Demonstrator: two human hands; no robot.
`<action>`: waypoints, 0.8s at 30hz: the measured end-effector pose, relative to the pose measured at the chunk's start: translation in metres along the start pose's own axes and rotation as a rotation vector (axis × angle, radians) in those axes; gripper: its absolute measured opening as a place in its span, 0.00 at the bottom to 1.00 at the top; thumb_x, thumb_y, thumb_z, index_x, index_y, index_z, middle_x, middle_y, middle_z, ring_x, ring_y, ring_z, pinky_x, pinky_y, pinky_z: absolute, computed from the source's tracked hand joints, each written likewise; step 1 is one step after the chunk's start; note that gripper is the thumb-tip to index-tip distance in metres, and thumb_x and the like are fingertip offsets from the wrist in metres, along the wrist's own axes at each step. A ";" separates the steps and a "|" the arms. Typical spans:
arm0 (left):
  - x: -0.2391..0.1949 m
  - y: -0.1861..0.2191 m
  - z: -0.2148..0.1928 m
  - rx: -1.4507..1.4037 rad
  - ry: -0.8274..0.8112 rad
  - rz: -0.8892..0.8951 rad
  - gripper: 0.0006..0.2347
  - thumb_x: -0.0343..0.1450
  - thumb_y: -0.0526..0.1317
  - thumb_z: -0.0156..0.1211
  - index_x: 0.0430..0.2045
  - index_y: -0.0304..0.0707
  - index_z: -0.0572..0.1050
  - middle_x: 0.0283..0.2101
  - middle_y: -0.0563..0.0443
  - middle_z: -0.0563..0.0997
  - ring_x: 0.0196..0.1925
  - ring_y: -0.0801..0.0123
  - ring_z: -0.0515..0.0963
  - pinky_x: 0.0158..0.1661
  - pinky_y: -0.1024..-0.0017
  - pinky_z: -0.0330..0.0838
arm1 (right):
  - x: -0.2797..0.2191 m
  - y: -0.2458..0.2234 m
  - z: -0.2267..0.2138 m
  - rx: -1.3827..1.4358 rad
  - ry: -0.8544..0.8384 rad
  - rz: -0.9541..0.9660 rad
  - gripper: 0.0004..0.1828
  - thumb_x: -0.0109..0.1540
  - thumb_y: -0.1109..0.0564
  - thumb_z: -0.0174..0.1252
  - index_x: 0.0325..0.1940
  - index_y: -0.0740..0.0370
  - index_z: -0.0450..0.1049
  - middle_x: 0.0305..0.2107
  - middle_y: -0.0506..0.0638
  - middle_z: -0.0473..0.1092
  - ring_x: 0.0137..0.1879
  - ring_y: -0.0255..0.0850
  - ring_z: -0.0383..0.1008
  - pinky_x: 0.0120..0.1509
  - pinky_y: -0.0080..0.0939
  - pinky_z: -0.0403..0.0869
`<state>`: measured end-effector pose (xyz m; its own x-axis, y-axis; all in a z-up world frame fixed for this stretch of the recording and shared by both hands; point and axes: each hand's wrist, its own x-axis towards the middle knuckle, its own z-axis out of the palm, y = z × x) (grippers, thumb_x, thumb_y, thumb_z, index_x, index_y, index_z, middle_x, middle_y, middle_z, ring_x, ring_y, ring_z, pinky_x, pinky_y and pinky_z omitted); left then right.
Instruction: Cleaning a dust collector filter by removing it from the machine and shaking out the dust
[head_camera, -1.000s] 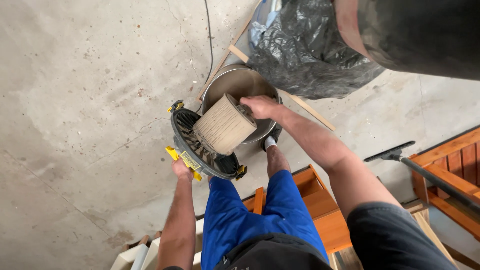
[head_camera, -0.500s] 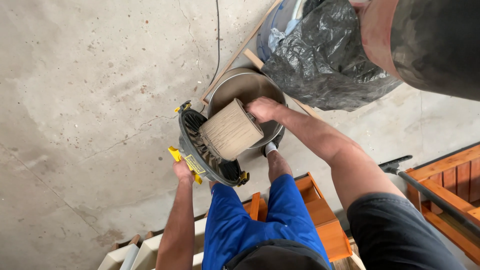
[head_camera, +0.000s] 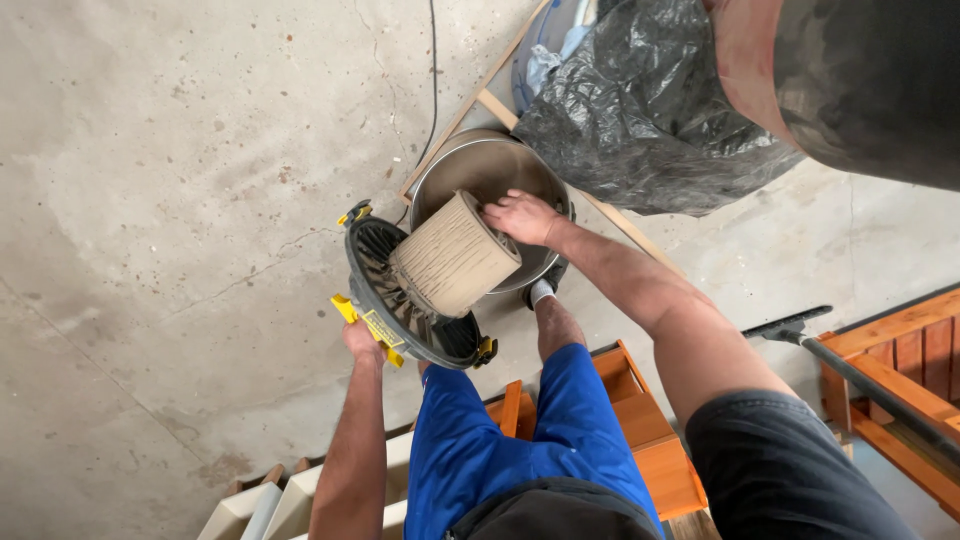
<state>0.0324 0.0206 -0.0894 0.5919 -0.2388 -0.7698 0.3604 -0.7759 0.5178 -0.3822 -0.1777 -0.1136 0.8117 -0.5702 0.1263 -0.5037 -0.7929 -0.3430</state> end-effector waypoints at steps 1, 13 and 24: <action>-0.001 -0.002 0.000 0.000 -0.003 -0.001 0.11 0.74 0.40 0.60 0.48 0.38 0.76 0.38 0.39 0.84 0.40 0.52 0.86 0.46 0.57 0.79 | -0.002 -0.002 -0.004 -0.002 -0.002 0.001 0.10 0.61 0.47 0.57 0.42 0.50 0.73 0.35 0.44 0.68 0.37 0.41 0.73 0.49 0.45 0.69; -0.042 0.023 0.011 0.015 0.046 0.044 0.12 0.77 0.38 0.52 0.52 0.33 0.73 0.43 0.34 0.82 0.46 0.53 0.84 0.51 0.54 0.77 | -0.008 -0.038 -0.021 1.508 -0.180 1.653 0.15 0.55 0.44 0.62 0.31 0.56 0.74 0.18 0.50 0.69 0.21 0.44 0.76 0.20 0.35 0.72; -0.013 0.000 0.006 0.194 0.088 0.123 0.13 0.76 0.42 0.56 0.51 0.35 0.75 0.42 0.35 0.82 0.44 0.52 0.84 0.46 0.53 0.77 | -0.014 -0.042 -0.059 1.555 -0.013 1.325 0.30 0.54 0.62 0.69 0.59 0.74 0.73 0.34 0.59 0.71 0.31 0.40 0.74 0.31 0.31 0.79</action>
<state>0.0206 0.0199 -0.0813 0.6865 -0.2934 -0.6653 0.1412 -0.8437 0.5178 -0.3901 -0.1489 -0.0465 0.2417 -0.5186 -0.8202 -0.0470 0.8380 -0.5437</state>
